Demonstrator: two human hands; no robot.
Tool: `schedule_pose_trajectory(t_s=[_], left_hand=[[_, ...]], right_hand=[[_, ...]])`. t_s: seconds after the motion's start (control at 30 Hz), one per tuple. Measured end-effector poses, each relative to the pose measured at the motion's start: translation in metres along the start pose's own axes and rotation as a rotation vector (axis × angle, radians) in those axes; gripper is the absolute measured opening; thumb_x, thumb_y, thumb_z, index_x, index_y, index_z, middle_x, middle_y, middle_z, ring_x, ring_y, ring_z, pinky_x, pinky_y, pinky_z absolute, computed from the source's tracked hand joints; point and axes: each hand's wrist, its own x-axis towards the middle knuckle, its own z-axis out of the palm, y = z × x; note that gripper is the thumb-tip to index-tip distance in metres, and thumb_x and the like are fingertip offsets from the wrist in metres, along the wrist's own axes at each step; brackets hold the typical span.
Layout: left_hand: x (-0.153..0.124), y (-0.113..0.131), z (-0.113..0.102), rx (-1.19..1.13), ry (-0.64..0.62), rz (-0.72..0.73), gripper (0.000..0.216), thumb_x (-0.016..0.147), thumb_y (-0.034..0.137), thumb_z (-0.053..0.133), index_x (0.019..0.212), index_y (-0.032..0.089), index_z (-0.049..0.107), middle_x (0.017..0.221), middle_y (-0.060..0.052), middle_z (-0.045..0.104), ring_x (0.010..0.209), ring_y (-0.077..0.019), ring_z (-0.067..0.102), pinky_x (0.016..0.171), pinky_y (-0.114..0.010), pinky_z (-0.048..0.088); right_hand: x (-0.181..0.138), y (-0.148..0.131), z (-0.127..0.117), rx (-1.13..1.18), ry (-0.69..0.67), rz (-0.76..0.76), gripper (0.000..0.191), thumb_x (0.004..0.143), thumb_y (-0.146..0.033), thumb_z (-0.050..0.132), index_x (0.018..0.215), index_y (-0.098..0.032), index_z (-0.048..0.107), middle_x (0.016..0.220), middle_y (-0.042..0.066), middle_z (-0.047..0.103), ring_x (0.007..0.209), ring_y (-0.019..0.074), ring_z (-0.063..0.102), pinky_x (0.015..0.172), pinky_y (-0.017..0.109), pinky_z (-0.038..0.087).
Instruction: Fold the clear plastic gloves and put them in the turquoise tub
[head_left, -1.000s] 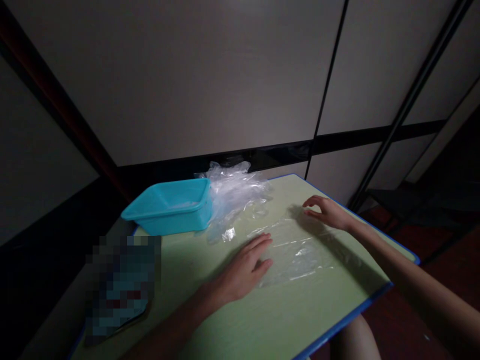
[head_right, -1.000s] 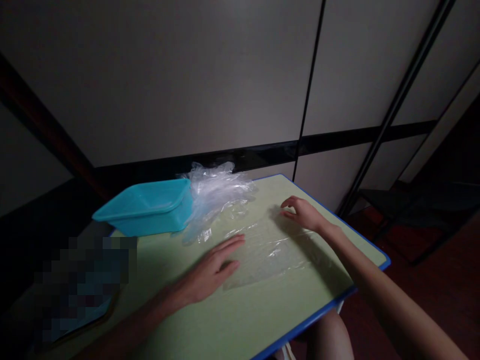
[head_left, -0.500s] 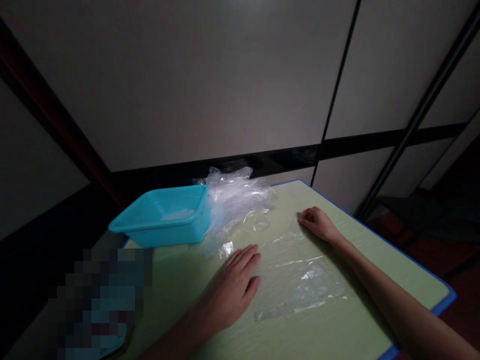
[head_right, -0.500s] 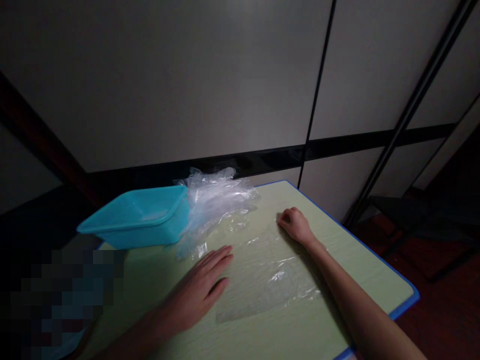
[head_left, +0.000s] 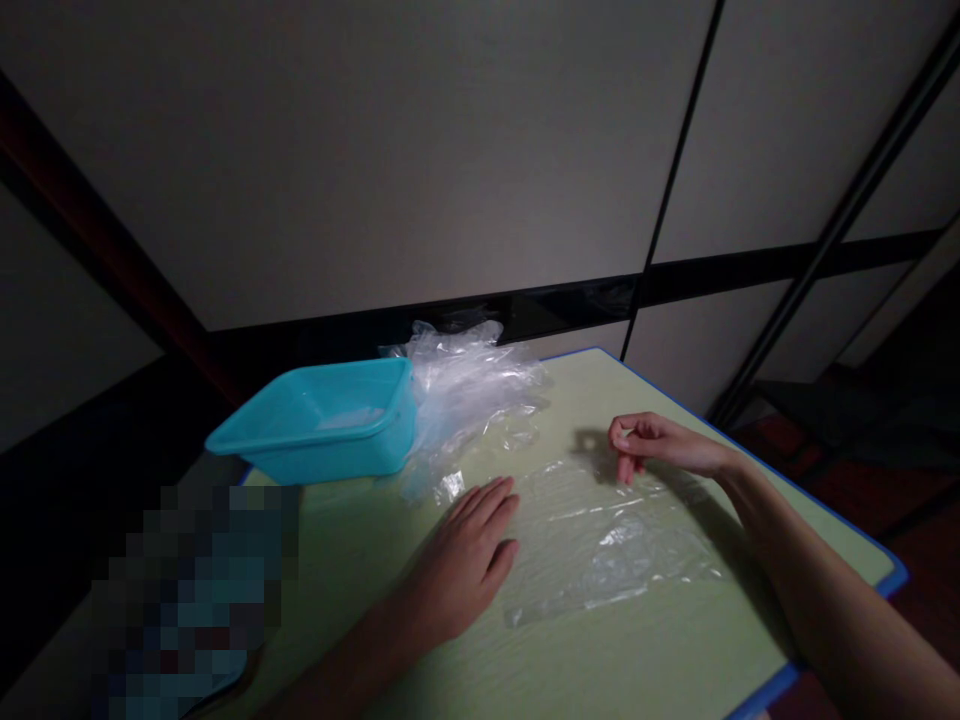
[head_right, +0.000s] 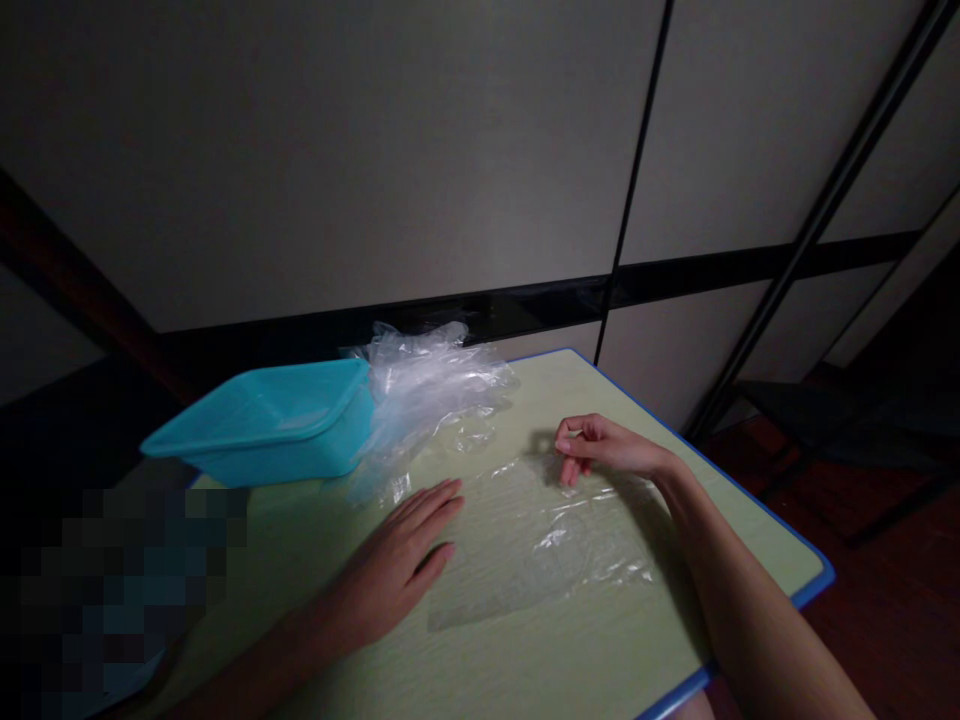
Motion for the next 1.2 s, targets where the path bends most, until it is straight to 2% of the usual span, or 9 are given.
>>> schedule_pose_trajectory(t_s=[0.07,0.17,0.23,0.37,0.57,1.0,1.1,1.2], left_hand=[[0.0,0.001,-0.001,-0.002,0.002,0.001,0.038,0.084,0.02,0.046,0.122,0.017,0.042,0.132,-0.008,0.041,0.122,-0.0208,0.036,0.101,-0.041,0.03],[0.0,0.002,-0.003,-0.006,0.001,-0.001,0.038,0.084,0.02,0.046,0.121,0.016,0.043,0.132,-0.009,0.041,0.121,-0.0213,0.036,0.1,-0.042,0.031],[0.001,0.003,-0.004,-0.006,0.0,-0.001,0.037,0.083,0.019,0.046,0.12,0.017,0.043,0.132,-0.009,0.041,0.121,-0.0212,0.036,0.1,-0.042,0.031],[0.001,0.003,-0.004,-0.004,-0.006,-0.004,0.038,0.083,0.019,0.046,0.121,0.016,0.042,0.132,-0.009,0.041,0.122,-0.0204,0.035,0.101,-0.041,0.031],[0.0,0.002,-0.002,-0.013,0.005,0.001,0.037,0.083,0.019,0.046,0.12,0.017,0.043,0.132,-0.008,0.041,0.121,-0.0204,0.036,0.101,-0.04,0.031],[0.001,0.002,-0.002,-0.005,0.005,0.004,0.037,0.084,0.018,0.044,0.121,0.018,0.042,0.132,-0.009,0.041,0.122,-0.0205,0.035,0.1,-0.04,0.031],[0.001,0.002,-0.003,0.005,-0.01,0.002,0.037,0.084,0.019,0.044,0.121,0.016,0.042,0.133,-0.009,0.04,0.123,-0.0206,0.035,0.101,-0.041,0.03],[0.001,0.002,-0.004,0.015,-0.031,0.002,0.04,0.085,0.019,0.043,0.124,0.016,0.039,0.135,-0.009,0.037,0.124,-0.0201,0.033,0.101,-0.04,0.029]], right_hand=[[0.004,0.003,0.003,0.055,0.097,-0.004,0.029,0.081,-0.045,0.051,0.074,-0.017,0.046,0.07,0.006,0.067,0.061,0.0122,0.061,0.054,0.024,0.041],[0.014,0.009,0.01,0.19,0.194,-0.024,0.028,0.079,-0.044,0.055,0.077,-0.017,0.048,0.086,0.007,0.066,0.076,0.0125,0.062,0.068,0.026,0.045],[0.019,0.013,0.014,0.225,0.161,-0.002,0.028,0.077,-0.042,0.058,0.078,-0.016,0.05,0.089,0.007,0.064,0.08,0.0126,0.061,0.074,0.027,0.045],[0.018,0.011,0.017,0.243,0.135,0.014,0.025,0.078,-0.039,0.058,0.08,-0.015,0.051,0.092,0.008,0.064,0.08,0.0117,0.061,0.075,0.026,0.046],[0.009,0.005,0.013,0.258,-0.004,0.066,0.024,0.079,-0.037,0.058,0.077,-0.014,0.049,0.091,0.009,0.065,0.078,0.0115,0.063,0.068,0.022,0.048],[0.0,0.007,0.008,0.225,-0.254,0.171,0.028,0.077,-0.039,0.06,0.078,-0.014,0.048,0.084,0.008,0.066,0.069,0.0118,0.064,0.061,0.023,0.05],[-0.001,0.003,0.006,0.191,-0.148,0.109,0.028,0.076,-0.041,0.06,0.079,-0.016,0.048,0.081,0.006,0.066,0.066,0.0118,0.062,0.059,0.024,0.048],[-0.003,0.001,-0.001,0.091,0.128,-0.008,0.032,0.079,-0.048,0.053,0.08,-0.017,0.05,0.082,0.007,0.067,0.065,0.0129,0.061,0.057,0.025,0.045]])
